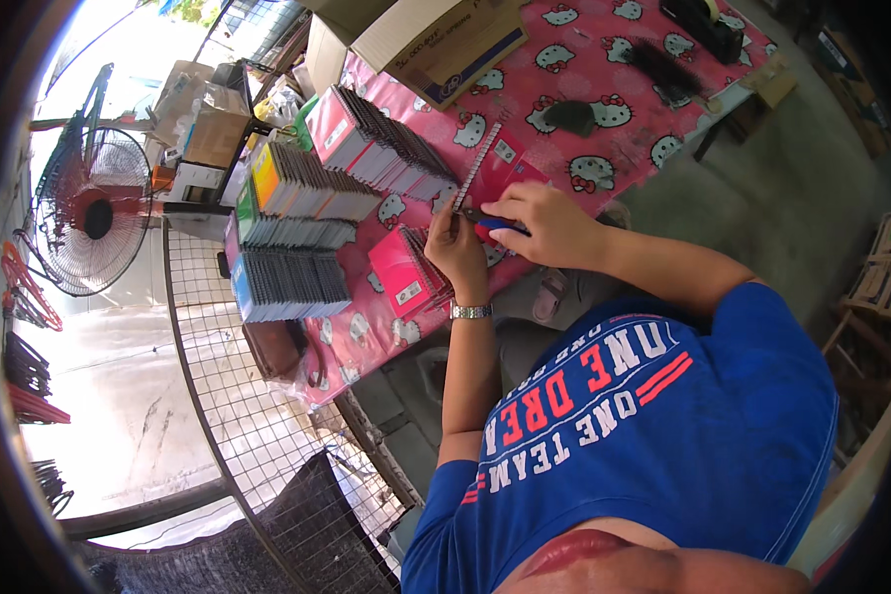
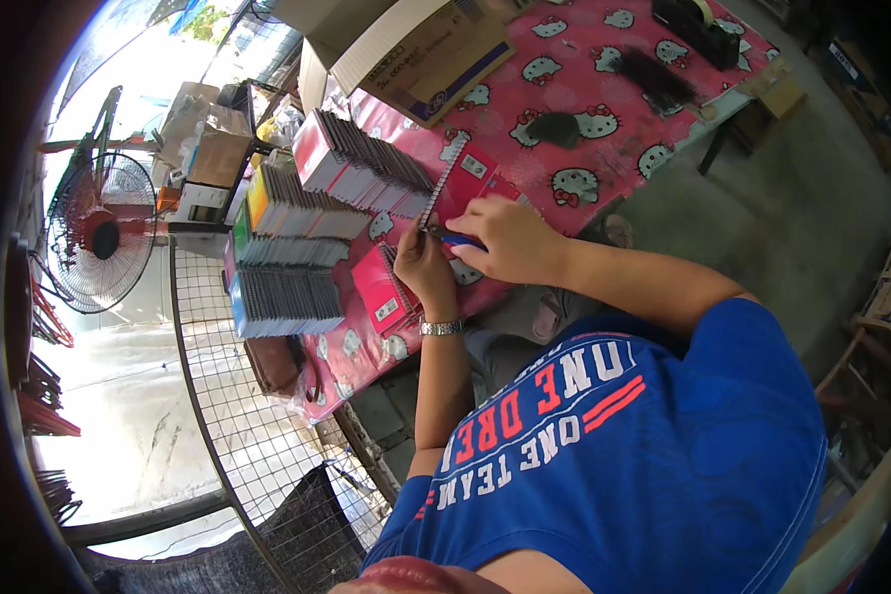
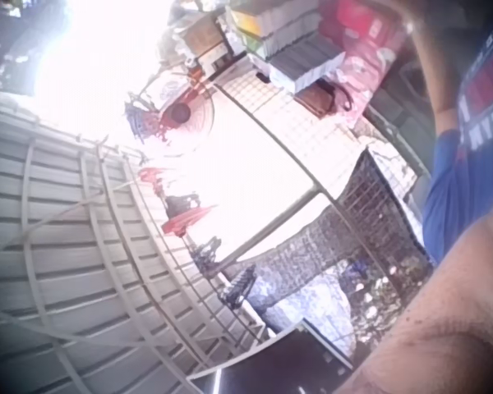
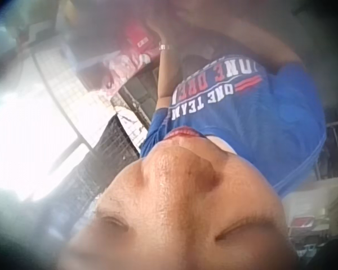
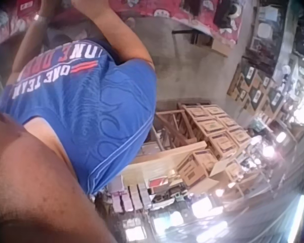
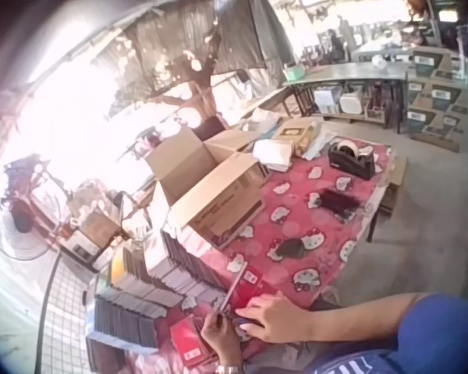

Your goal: The person places a spiral-bound notebook into a stack, adds a small card to the top, and continues organizing stacks of colorful notebooks on a table.

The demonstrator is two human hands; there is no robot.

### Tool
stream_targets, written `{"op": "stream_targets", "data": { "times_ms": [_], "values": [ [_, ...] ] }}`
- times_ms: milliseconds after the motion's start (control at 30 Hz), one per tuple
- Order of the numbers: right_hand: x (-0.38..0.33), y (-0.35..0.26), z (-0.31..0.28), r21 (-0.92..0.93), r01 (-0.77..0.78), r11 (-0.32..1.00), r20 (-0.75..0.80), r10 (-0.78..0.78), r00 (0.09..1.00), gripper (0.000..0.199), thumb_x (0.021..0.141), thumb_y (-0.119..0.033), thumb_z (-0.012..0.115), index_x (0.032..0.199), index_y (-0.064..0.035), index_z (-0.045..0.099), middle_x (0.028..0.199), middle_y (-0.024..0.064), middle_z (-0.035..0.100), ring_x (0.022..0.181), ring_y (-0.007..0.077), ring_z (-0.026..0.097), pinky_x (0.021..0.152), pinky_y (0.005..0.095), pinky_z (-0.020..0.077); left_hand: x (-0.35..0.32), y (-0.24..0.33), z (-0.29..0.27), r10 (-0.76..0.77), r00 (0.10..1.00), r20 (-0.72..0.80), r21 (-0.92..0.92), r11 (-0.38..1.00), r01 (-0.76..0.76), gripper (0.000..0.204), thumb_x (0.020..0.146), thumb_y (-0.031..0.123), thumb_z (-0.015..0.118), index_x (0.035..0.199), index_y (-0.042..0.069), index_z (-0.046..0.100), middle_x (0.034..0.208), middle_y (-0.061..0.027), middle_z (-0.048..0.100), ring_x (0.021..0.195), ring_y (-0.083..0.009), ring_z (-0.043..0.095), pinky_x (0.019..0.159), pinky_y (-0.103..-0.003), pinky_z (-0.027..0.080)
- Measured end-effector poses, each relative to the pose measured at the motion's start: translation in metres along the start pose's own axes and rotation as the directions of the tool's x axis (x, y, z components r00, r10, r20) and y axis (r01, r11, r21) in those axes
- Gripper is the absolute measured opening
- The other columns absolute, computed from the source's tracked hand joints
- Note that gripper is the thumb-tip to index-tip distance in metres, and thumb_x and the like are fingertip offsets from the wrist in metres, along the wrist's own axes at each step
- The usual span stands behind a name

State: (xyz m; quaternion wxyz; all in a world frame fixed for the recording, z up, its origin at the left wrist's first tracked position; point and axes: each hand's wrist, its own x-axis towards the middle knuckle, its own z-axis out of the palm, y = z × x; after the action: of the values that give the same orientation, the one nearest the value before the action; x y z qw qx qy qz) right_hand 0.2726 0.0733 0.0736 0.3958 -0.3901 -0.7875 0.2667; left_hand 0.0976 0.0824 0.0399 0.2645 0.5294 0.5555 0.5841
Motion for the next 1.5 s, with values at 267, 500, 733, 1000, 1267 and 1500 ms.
{"op": "stream_targets", "data": {
  "times_ms": [267,500,733,1000,1267,1500],
  "values": [
    [-0.009,0.064,-0.028,0.200,-0.116,0.973,-0.143,0.147,0.979,0.035,0.085,-0.023,0.070,0.115,-0.0067,0.063,0.108,0.0136,0.062,0.104,0.0315,0.061,0.095,0.0389,0.0458,-0.016,0.038,-0.061,-0.033,0.900,-0.434,-0.141,0.989,-0.032,0.019,0.092,0.002,0.063,0.110,-0.003,0.066,0.098,-0.0094,0.068,0.083,-0.0139,0.065,0.064,-0.025,0.055],
    [-0.039,0.174,-0.031,-0.451,-0.232,0.862,-0.058,0.231,0.971,0.022,0.078,-0.025,0.070,0.094,-0.0096,0.066,0.108,0.0126,0.061,0.105,0.0328,0.058,0.088,0.0506,0.0451,-0.060,-0.009,-0.168,0.091,0.937,-0.337,0.763,0.610,0.215,0.028,0.086,0.019,0.073,0.103,-0.003,0.069,0.092,-0.0143,0.068,0.075,-0.0222,0.061,0.071,-0.035,0.050],
    [-0.020,0.312,-0.141,-0.757,-0.585,0.291,-0.569,0.149,0.809,0.018,0.085,-0.014,0.057,0.102,-0.0097,0.062,0.102,0.0088,0.061,0.101,0.0298,0.060,0.079,0.0450,0.0503,-0.024,0.032,-0.061,0.391,0.903,0.178,0.697,0.597,-0.396,0.026,0.079,0.011,0.070,0.103,0.003,0.067,0.109,-0.0176,0.060,0.106,-0.0373,0.055,0.092,-0.046,0.045],
    [0.028,0.228,-0.146,-0.690,-0.367,0.624,-0.378,0.122,0.918,0.035,0.084,-0.010,0.055,0.118,-0.0118,0.063,0.113,0.0133,0.056,0.107,0.0308,0.058,0.083,0.0477,0.0491,-0.015,0.026,0.026,0.098,0.747,0.658,0.660,0.402,-0.634,0.027,0.081,0.017,0.066,0.106,0.006,0.065,0.106,-0.0131,0.065,0.095,-0.0328,0.063,0.078,-0.043,0.052],
    [0.030,0.109,-0.070,0.050,-0.083,0.995,0.032,0.081,0.996,0.034,0.093,-0.015,0.061,0.127,-0.0157,0.065,0.107,0.0078,0.060,0.097,0.0240,0.062,0.084,0.0349,0.0495,0.009,0.053,-0.001,0.147,0.695,0.703,0.488,0.611,-0.623,0.025,0.081,0.008,0.062,0.105,0.005,0.065,0.096,-0.0126,0.065,0.087,-0.0325,0.064,0.073,-0.043,0.053],
    [0.034,0.079,-0.057,0.201,0.116,0.973,0.078,-0.133,0.988,0.027,0.089,-0.007,0.065,0.116,-0.0089,0.070,0.091,0.0047,0.058,0.090,0.0176,0.059,0.076,0.0302,0.0486,0.027,0.048,0.007,0.348,0.762,0.546,0.551,0.537,-0.639,0.026,0.085,0.003,0.056,0.110,0.006,0.062,0.098,-0.0170,0.065,0.087,-0.0354,0.062,0.082,-0.044,0.047]
  ]
}}
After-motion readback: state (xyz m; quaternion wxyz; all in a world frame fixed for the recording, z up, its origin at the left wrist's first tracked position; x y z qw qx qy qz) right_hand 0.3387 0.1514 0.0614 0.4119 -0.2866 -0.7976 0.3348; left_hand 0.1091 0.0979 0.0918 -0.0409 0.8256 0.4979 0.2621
